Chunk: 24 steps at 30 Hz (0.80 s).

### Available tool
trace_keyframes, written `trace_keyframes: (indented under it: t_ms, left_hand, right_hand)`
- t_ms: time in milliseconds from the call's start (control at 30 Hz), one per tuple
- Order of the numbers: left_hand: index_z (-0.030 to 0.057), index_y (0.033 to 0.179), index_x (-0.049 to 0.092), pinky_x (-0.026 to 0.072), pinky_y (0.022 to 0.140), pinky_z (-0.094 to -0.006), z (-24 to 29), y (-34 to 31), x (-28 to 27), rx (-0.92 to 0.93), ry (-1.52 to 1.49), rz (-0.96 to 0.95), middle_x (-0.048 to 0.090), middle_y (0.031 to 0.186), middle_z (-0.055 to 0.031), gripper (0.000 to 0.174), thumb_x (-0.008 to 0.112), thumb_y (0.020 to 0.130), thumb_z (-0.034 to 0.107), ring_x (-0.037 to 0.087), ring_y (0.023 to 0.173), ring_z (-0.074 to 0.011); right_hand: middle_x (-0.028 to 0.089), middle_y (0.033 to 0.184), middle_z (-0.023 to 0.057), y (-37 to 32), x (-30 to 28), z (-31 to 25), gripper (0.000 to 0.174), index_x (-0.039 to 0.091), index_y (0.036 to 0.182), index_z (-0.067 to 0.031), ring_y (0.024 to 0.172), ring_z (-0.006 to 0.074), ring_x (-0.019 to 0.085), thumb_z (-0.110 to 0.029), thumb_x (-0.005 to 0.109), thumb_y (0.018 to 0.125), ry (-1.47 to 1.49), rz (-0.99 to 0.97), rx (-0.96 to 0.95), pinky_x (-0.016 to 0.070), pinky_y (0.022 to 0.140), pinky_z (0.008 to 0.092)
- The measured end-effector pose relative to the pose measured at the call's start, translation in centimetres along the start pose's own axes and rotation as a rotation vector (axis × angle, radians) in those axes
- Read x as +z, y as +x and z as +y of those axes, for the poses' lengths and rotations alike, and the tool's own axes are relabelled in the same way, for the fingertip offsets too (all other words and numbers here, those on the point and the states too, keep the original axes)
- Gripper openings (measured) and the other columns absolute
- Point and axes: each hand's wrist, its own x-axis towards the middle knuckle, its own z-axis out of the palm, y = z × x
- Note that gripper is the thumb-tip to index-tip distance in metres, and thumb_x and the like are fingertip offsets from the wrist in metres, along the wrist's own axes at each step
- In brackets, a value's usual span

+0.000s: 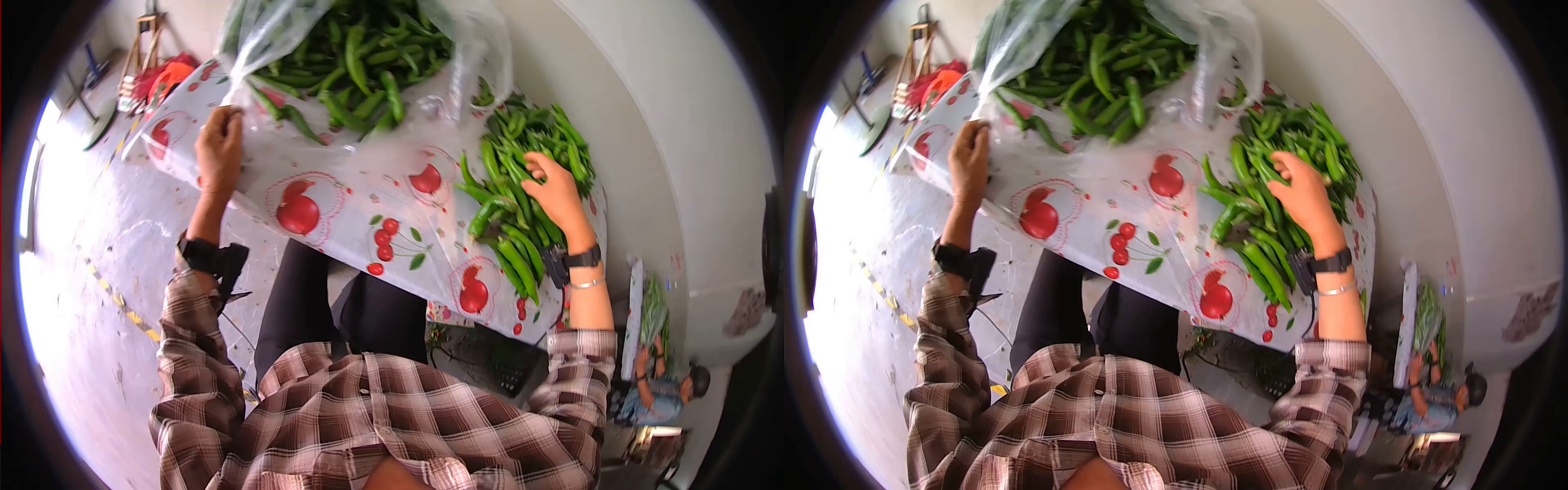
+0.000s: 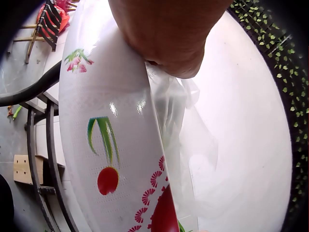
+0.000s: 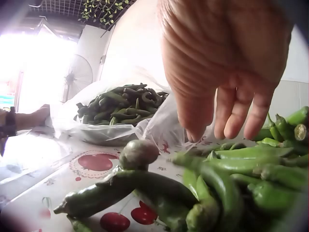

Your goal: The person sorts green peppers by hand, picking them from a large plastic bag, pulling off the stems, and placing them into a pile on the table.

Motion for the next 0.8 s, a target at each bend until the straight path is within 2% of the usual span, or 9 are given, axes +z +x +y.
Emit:
trace_keyframes:
  t_ms: [67, 200, 300, 400, 500, 567, 667, 733, 800]
  left_hand:
    - [0.0017, 0.101, 0.064, 0.0466, 0.067, -0.0312, -0.2, -0.1, 0.2, -0.023, 0.005, 0.019, 0.062, 0.073, -0.0123, 0.020, 0.060, 0.090, 0.018, 0.056, 0.066, -0.0175]
    - [0.0011, 0.097, 0.063, 0.0448, 0.061, -0.0300, 1.1, -0.2, 0.0, -0.068, 0.022, 0.033, 0.058, 0.067, -0.0086, 0.019, 0.059, 0.090, 0.018, 0.052, 0.060, -0.0139]
    - [0.0009, 0.096, 0.063, 0.0435, 0.058, -0.0287, 1.8, -0.2, -0.1, -0.065, -0.022, 0.022, 0.055, 0.064, -0.0068, 0.017, 0.059, 0.090, 0.016, 0.049, 0.058, -0.0113]
    - [0.0001, 0.095, 0.063, 0.0428, 0.058, -0.0286, 2.4, -0.5, -0.2, -0.117, -0.054, 0.000, 0.052, 0.062, -0.0066, 0.017, 0.058, 0.089, 0.015, 0.048, 0.058, -0.0105]
    - [0.0002, 0.095, 0.062, 0.0442, 0.058, -0.0324, 2.0, -0.4, -0.1, -0.119, -0.045, -0.010, 0.056, 0.064, -0.0115, 0.016, 0.058, 0.087, 0.014, 0.053, 0.057, -0.0177]
    - [-0.0001, 0.094, 0.061, 0.0447, 0.059, -0.0341, 2.1, -0.5, -0.1, -0.124, -0.055, -0.007, 0.058, 0.066, -0.0144, 0.016, 0.058, 0.087, 0.014, 0.056, 0.058, -0.0216]
    - [-0.0003, 0.093, 0.060, 0.0457, 0.061, -0.0368, 2.3, -0.4, -0.2, -0.121, -0.064, -0.013, 0.059, 0.070, -0.0175, 0.015, 0.057, 0.086, 0.013, 0.058, 0.061, -0.0279]
    - [-0.0004, 0.093, 0.060, 0.0460, 0.062, -0.0378, 2.2, -0.3, -0.2, -0.112, -0.059, -0.002, 0.060, 0.072, -0.0187, 0.015, 0.057, 0.086, 0.013, 0.059, 0.064, -0.0305]
    - [-0.0003, 0.095, 0.061, 0.0413, 0.056, -0.0275, 2.3, -0.4, -0.2, -0.075, -0.080, 0.004, 0.052, 0.064, -0.0054, 0.014, 0.057, 0.089, 0.012, 0.047, 0.057, -0.0109]
  right_hand:
    - [0.068, 0.104, 0.0127, 0.9, 0.0, -1.0, 0.037, 0.061, 0.115, -0.0028, 0.088, 0.0198, 0.063, -0.007, 0.068, 0.079, 0.043, 0.059, 0.003, 0.0505, 0.077, 0.0322]
    - [0.068, 0.101, 0.0089, 3.2, -0.2, -5.1, 0.032, 0.062, 0.113, -0.0010, 0.087, 0.0135, 0.062, -0.008, 0.066, 0.082, 0.194, 0.039, -0.018, 0.0503, 0.075, 0.0280]
    - [0.069, 0.094, 0.0074, 5.4, 1.1, -9.3, 0.027, 0.063, 0.110, -0.0002, 0.084, 0.0124, 0.063, -0.008, 0.065, 0.084, 0.255, -0.028, -0.232, 0.0496, 0.074, 0.0279]
    - [0.069, 0.090, 0.0088, 8.1, 3.4, -13.0, 0.024, 0.064, 0.106, 0.0004, 0.083, 0.0141, 0.064, -0.008, 0.065, 0.083, 0.298, -0.065, -0.315, 0.0497, 0.073, 0.0280]
    - [0.068, 0.086, 0.0105, 11.1, 6.3, -16.0, 0.025, 0.065, 0.104, 0.0004, 0.081, 0.0170, 0.065, -0.011, 0.066, 0.082, 0.263, -0.096, -0.423, 0.0499, 0.074, 0.0285]
    - [0.068, 0.092, 0.0148, 12.8, 8.5, -17.2, 0.031, 0.065, 0.105, -0.0001, 0.084, 0.0242, 0.066, -0.015, 0.069, 0.078, 0.236, -0.197, -0.400, 0.0505, 0.077, 0.0321]
    - [0.066, 0.106, 0.0204, 14.9, 11.7, -17.8, 0.048, 0.062, 0.115, -0.0012, 0.097, 0.0359, 0.063, -0.019, 0.072, 0.071, 0.134, -0.282, -0.599, 0.0495, 0.087, 0.0396]
    - [0.058, 0.119, 0.0181, 15.0, 12.9, -18.1, 0.059, 0.057, 0.125, -0.0048, 0.108, 0.0345, 0.057, -0.019, 0.071, 0.069, -0.032, -0.321, -0.589, 0.0464, 0.094, 0.0389]
    - [0.054, 0.124, 0.0171, 15.0, 13.4, -18.7, 0.061, 0.056, 0.127, -0.0062, 0.111, 0.0327, 0.055, -0.018, 0.071, 0.069, -0.113, -0.326, -0.568, 0.0456, 0.095, 0.0380]
